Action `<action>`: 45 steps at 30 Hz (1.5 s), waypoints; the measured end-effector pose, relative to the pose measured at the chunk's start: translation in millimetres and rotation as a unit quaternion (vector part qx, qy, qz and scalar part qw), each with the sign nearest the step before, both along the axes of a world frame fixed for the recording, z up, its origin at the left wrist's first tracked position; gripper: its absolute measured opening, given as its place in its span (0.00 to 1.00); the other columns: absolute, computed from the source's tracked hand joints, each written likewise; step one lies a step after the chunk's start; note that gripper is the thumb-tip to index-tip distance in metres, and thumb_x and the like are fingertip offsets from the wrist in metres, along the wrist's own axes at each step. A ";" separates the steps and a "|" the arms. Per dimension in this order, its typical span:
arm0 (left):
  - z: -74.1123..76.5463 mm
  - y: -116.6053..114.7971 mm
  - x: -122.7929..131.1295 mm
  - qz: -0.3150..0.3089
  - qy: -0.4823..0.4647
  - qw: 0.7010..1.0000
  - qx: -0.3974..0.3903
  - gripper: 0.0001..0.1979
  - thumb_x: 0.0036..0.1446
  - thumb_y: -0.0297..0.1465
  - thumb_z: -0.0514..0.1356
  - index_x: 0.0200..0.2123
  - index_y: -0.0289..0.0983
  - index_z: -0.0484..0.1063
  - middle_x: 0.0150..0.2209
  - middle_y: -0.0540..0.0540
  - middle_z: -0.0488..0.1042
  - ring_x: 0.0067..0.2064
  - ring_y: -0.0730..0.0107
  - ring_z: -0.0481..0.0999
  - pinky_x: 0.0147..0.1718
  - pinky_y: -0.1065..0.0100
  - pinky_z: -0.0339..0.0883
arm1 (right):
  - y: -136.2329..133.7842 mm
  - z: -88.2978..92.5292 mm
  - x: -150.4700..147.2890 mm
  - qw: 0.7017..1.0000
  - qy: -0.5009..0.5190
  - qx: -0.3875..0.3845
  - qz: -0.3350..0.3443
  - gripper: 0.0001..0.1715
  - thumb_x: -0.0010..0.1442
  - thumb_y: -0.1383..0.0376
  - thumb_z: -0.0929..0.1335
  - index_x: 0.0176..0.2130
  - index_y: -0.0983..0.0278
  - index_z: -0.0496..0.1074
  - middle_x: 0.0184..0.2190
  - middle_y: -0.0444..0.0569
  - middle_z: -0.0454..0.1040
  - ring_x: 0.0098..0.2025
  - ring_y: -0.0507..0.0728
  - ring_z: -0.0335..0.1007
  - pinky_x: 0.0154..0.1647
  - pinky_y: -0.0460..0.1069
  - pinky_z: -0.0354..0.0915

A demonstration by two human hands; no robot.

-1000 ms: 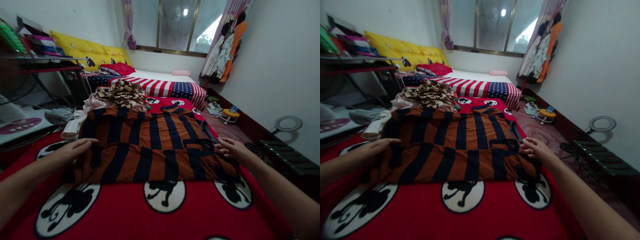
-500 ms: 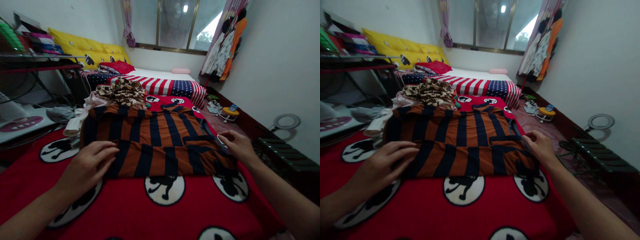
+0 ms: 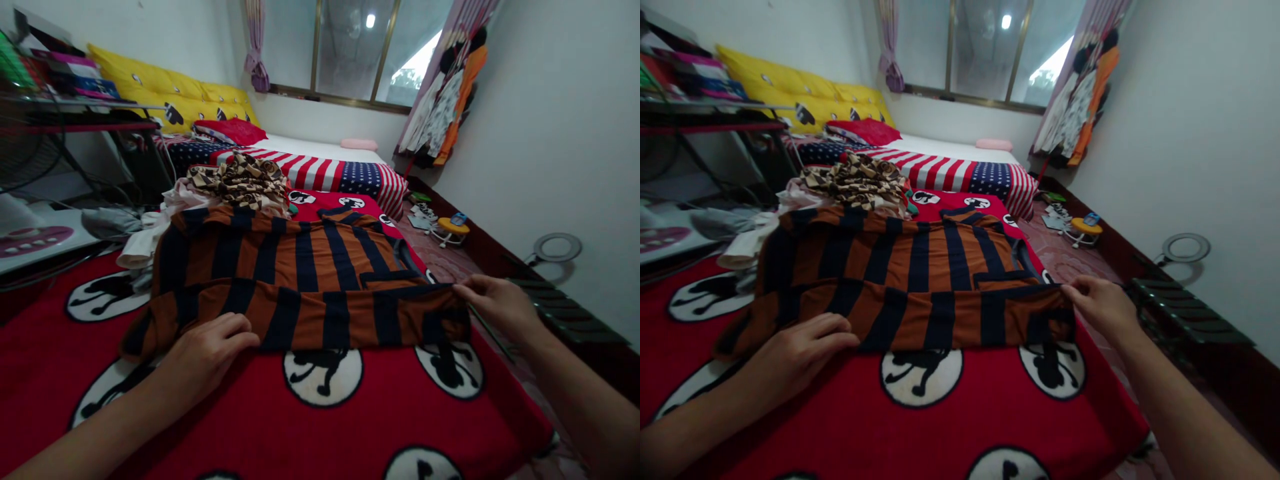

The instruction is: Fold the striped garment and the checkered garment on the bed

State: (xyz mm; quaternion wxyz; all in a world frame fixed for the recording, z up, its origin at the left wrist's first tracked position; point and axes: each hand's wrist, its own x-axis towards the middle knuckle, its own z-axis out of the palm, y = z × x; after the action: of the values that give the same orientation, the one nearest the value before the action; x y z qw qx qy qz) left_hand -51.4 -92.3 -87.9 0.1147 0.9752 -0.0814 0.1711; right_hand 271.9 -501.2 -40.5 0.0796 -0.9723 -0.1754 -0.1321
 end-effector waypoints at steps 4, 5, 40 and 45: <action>2.2 -0.1 -2.2 0.003 0.017 1.000 -0.006 0.16 0.65 0.23 0.47 0.39 0.41 0.73 0.38 0.46 0.71 0.39 0.69 0.72 0.38 0.69 0.65 | 7.5 1.3 14.4 0.989 0.092 -0.118 -0.021 0.13 0.55 0.56 0.66 0.32 0.59 0.77 0.32 0.51 0.78 0.36 0.63 0.74 0.26 0.50 0.56; 4.6 -0.9 -2.6 0.002 0.027 1.000 -0.007 0.16 0.65 0.24 0.46 0.40 0.41 0.73 0.39 0.46 0.71 0.39 0.69 0.72 0.38 0.69 0.65 | 11.8 2.0 16.1 0.986 0.104 -0.126 -0.021 0.11 0.54 0.58 0.67 0.33 0.59 0.77 0.33 0.51 0.78 0.37 0.63 0.74 0.26 0.49 0.56; 39.3 58.4 -4.3 0.263 -0.044 0.963 0.036 0.24 0.57 0.41 0.58 0.55 0.40 0.64 0.54 0.39 0.65 0.55 0.48 0.67 0.55 0.48 0.63 | 153.2 -9.8 -46.8 0.952 0.013 0.135 0.274 0.08 0.59 0.66 0.65 0.36 0.62 0.75 0.41 0.50 0.72 0.38 0.56 0.71 0.39 0.49 0.64; 33.0 70.0 -49.5 0.368 0.030 0.928 0.041 0.30 0.51 0.51 0.61 0.51 0.38 0.63 0.48 0.36 0.68 0.50 0.42 0.71 0.47 0.47 0.69 | 170.7 -14.6 -70.2 0.916 0.129 0.189 0.329 0.09 0.58 0.60 0.68 0.35 0.62 0.75 0.33 0.46 0.72 0.29 0.52 0.67 0.32 0.47 0.62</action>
State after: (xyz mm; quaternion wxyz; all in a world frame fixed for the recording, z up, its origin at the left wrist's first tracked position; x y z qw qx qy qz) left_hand -100.9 -22.3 -54.9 0.0057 0.9451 0.2798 0.1689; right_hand 201.6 -330.5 -55.1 0.3231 -0.8348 -0.4457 -0.0026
